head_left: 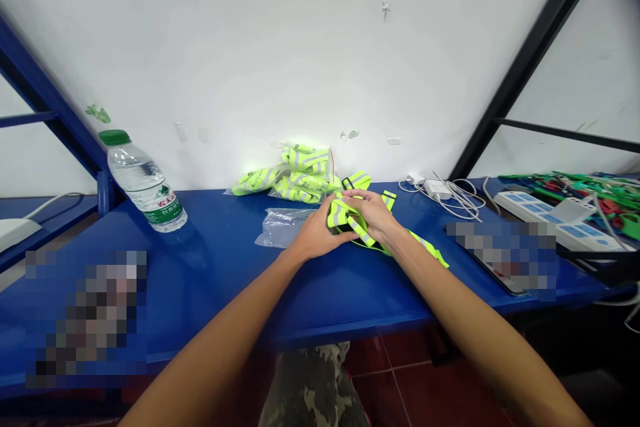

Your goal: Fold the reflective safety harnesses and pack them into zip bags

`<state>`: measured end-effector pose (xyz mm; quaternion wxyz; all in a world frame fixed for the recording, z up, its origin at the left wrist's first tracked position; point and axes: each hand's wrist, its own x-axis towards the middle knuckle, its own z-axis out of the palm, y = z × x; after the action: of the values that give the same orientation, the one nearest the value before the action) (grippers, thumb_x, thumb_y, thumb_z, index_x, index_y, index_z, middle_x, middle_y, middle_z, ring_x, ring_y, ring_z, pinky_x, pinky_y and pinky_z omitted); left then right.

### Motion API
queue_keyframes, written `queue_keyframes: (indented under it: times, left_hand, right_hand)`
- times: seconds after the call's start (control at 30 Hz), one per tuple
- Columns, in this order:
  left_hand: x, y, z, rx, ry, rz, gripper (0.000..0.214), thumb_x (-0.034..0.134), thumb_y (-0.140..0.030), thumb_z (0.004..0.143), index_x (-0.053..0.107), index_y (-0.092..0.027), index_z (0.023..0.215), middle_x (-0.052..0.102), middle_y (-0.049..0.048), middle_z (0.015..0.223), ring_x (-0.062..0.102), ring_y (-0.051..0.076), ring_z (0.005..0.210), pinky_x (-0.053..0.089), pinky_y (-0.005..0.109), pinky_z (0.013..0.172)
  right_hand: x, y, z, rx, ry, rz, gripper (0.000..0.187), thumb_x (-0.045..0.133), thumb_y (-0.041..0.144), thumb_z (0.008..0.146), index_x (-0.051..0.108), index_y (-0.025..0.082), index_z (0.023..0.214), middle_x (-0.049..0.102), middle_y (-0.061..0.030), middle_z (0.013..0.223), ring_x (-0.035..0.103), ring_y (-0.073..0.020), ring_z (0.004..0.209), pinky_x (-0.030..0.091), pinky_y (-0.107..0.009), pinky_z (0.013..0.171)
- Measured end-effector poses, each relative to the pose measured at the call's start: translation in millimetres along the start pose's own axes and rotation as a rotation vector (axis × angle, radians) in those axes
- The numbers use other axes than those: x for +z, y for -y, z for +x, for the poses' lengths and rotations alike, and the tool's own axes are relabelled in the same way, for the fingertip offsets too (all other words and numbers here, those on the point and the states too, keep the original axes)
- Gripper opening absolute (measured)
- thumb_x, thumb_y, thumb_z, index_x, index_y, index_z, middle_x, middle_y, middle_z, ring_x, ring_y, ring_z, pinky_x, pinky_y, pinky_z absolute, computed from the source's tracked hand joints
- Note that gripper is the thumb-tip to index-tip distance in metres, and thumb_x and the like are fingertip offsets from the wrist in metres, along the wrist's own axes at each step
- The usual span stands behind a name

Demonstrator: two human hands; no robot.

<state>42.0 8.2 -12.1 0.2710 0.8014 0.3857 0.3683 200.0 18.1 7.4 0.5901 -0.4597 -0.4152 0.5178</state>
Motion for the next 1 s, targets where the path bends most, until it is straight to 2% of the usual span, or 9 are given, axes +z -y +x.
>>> queue_keyframes:
  times: [0.17,0.27,0.33,0.43,0.5,0.6,0.7,0.87,1.0]
  left_hand:
    - [0.7,8,9,-0.030,-0.090,-0.170,0.064,0.073,-0.037,0.076,0.054,-0.018,0.134,0.065,0.0102,0.126,0.060,0.026,0.117,0.047,0.036,0.099]
    - [-3.0,11,14,-0.039,-0.192,-0.131,0.041,0.066,-0.032,0.081,0.065,-0.016,0.119,0.069,0.0103,0.118,0.064,0.027,0.110,0.048,0.037,0.096]
    - [-6.4,13,16,-0.071,-0.204,-0.159,0.030,0.062,-0.033,0.084,0.068,-0.015,0.108,0.073,0.0097,0.102,0.070,0.026,0.091,0.053,0.036,0.084]
    - [-11.0,19,19,-0.132,-0.245,-0.236,0.025,0.060,-0.037,0.085,0.068,-0.016,0.097,0.072,0.0061,0.081,0.069,0.022,0.065,0.054,0.033,0.066]
    - [-13.2,21,22,-0.145,-0.327,-0.298,0.023,0.061,-0.039,0.084,0.068,-0.018,0.092,0.070,0.0045,0.074,0.068,0.021,0.062,0.054,0.032,0.063]
    - [-16.7,19,26,-0.177,-0.426,-0.479,0.021,0.063,-0.039,0.084,0.068,-0.019,0.084,0.067,0.0034,0.068,0.067,0.020,0.062,0.055,0.031,0.064]
    - [-24.9,12,29,-0.266,-0.516,-0.711,0.018,0.063,-0.035,0.086,0.066,-0.017,0.084,0.067,0.0032,0.070,0.067,0.019,0.061,0.055,0.031,0.065]
    - [-51.3,5,28,-0.427,-0.621,-0.982,0.019,0.056,-0.035,0.093,0.057,-0.017,0.089,0.067,0.0044,0.070,0.067,0.017,0.058,0.057,0.031,0.063]
    - [-69.0,11,29,-0.566,-0.723,-1.171,0.018,0.044,-0.030,0.099,0.052,-0.017,0.088,0.058,-0.0016,0.058,0.065,0.013,0.054,0.059,0.030,0.067]
  right_hand:
    - [-1,7,-7,-0.133,0.103,-0.083,0.041,0.081,0.033,0.063,0.067,0.016,0.097,0.071,-0.0039,0.081,0.066,-0.0166,0.076,0.052,-0.029,0.071]
    - [-8,10,-8,-0.275,0.186,-0.387,0.054,0.079,0.034,0.066,0.064,0.018,0.115,0.071,-0.0095,0.109,0.064,-0.0226,0.106,0.050,-0.034,0.090]
    - [-13,12,-9,-0.369,0.220,-0.636,0.057,0.078,0.030,0.067,0.063,0.019,0.121,0.065,-0.0107,0.126,0.058,-0.0250,0.118,0.045,-0.038,0.099]
    - [-23,17,-6,-0.474,0.175,-0.908,0.048,0.070,0.024,0.074,0.065,0.018,0.121,0.066,-0.0107,0.125,0.060,-0.0258,0.115,0.044,-0.040,0.101]
    - [-30,23,-3,-0.471,0.084,-0.955,0.037,0.062,0.024,0.080,0.068,0.016,0.115,0.070,-0.0114,0.116,0.066,-0.0242,0.100,0.049,-0.038,0.091]
    - [-40,37,1,-0.387,-0.038,-0.871,0.032,0.058,0.027,0.080,0.070,0.015,0.107,0.073,-0.0106,0.104,0.066,-0.0163,0.064,0.053,-0.031,0.064]
    - [-46,53,2,-0.373,-0.148,-0.718,0.029,0.057,0.026,0.076,0.070,0.015,0.099,0.073,-0.0070,0.092,0.054,-0.0098,0.044,0.044,-0.025,0.046]
    - [-61,69,7,-0.409,-0.431,-0.431,0.018,0.055,0.021,0.071,0.069,0.015,0.082,0.067,-0.0024,0.071,0.048,-0.0078,0.041,0.037,-0.022,0.040]
    - [-80,75,11,-0.292,-0.633,-0.116,0.014,0.052,0.016,0.068,0.061,0.017,0.079,0.062,-0.0005,0.069,0.051,-0.0091,0.042,0.037,-0.021,0.038]
